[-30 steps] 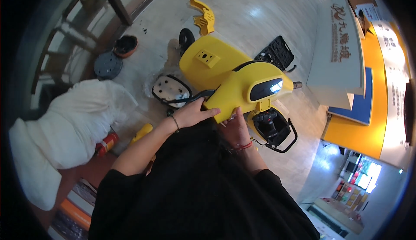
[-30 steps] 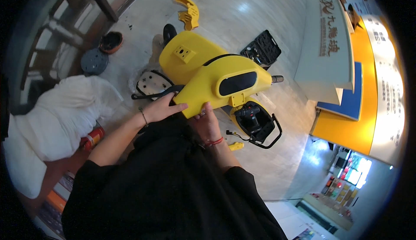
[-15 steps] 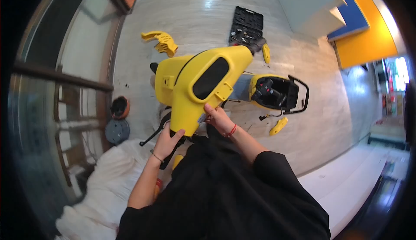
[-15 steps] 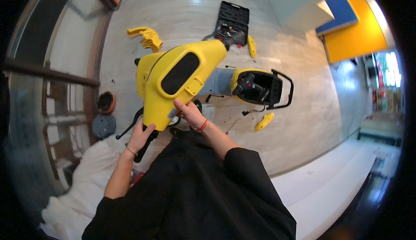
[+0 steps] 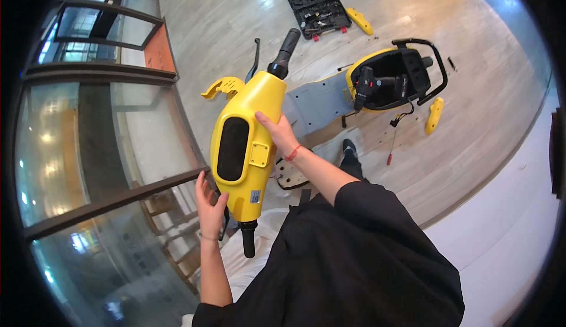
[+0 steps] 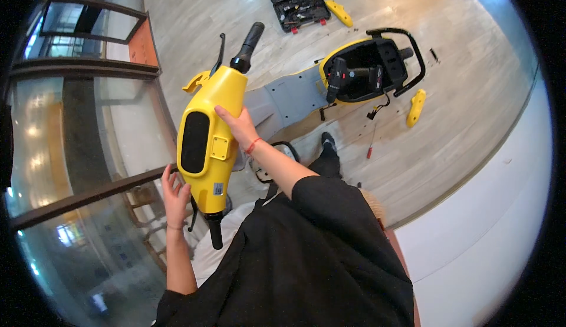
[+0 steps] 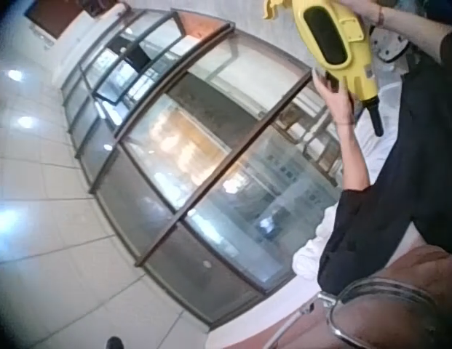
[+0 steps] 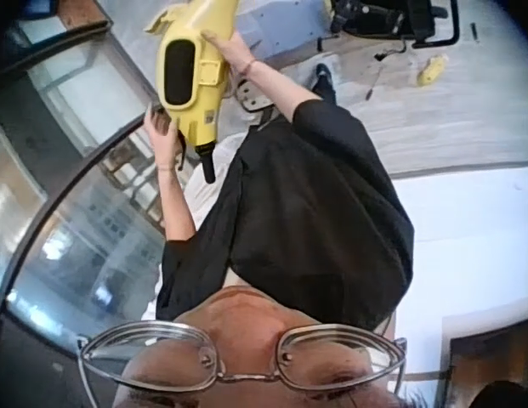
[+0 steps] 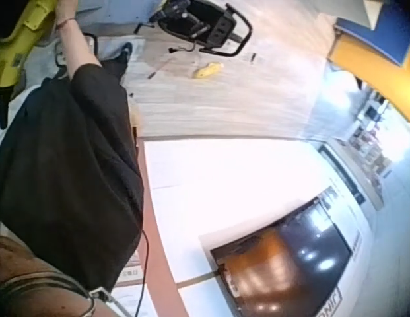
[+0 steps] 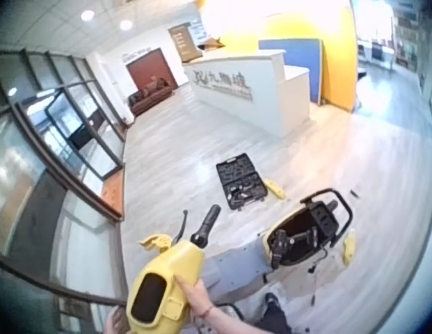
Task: Repairing and assembling plastic panels on a yellow electric scooter using a power drill and hand tools.
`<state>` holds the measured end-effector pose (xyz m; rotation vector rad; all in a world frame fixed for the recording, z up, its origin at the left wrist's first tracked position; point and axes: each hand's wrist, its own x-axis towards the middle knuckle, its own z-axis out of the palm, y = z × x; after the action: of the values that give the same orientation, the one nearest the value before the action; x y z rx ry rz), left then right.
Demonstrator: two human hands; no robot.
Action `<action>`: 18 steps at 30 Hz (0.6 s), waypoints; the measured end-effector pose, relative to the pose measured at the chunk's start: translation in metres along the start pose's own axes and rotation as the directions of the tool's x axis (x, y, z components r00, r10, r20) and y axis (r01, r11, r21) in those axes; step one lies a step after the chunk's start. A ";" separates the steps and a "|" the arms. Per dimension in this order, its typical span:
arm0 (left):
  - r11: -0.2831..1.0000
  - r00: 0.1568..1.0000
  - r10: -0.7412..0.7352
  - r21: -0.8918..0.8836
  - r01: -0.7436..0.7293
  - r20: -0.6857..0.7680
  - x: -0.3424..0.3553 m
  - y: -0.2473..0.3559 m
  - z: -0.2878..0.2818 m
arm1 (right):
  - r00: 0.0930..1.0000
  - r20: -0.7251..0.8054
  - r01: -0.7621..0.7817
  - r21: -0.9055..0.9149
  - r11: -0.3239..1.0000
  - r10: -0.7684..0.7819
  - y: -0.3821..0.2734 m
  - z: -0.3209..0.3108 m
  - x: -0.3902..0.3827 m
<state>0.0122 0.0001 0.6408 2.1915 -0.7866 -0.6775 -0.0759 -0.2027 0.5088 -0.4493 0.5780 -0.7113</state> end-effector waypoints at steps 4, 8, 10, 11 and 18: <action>0.992 0.983 -0.075 -0.090 0.091 0.169 0.027 -0.012 0.007 | 0.984 -0.167 0.073 0.031 0.997 -0.067 0.014 0.012 0.004; 0.990 0.995 -0.070 -0.117 0.079 0.076 0.028 -0.025 0.018 | 0.977 -0.197 0.062 -0.107 0.992 -0.082 0.003 0.008 0.003; 0.989 0.994 -0.080 -0.121 0.088 0.068 0.026 -0.032 0.017 | 0.980 -0.193 0.019 -0.170 0.985 -0.052 -0.005 0.006 0.002; 0.985 0.995 -0.074 -0.151 0.083 0.066 0.030 -0.037 0.017 | 0.981 -0.188 -0.006 -0.257 0.966 -0.044 -0.009 0.004 0.005; 0.982 0.987 -0.142 -0.113 0.150 0.070 0.021 -0.042 0.015 | 0.972 -0.234 -0.027 0.015 1.000 0.030 -0.015 0.003 0.033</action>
<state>0.0304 0.0029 0.5947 2.1431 -0.6041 -0.8472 -0.0606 -0.2364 0.5086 -0.3472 0.8000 -0.7454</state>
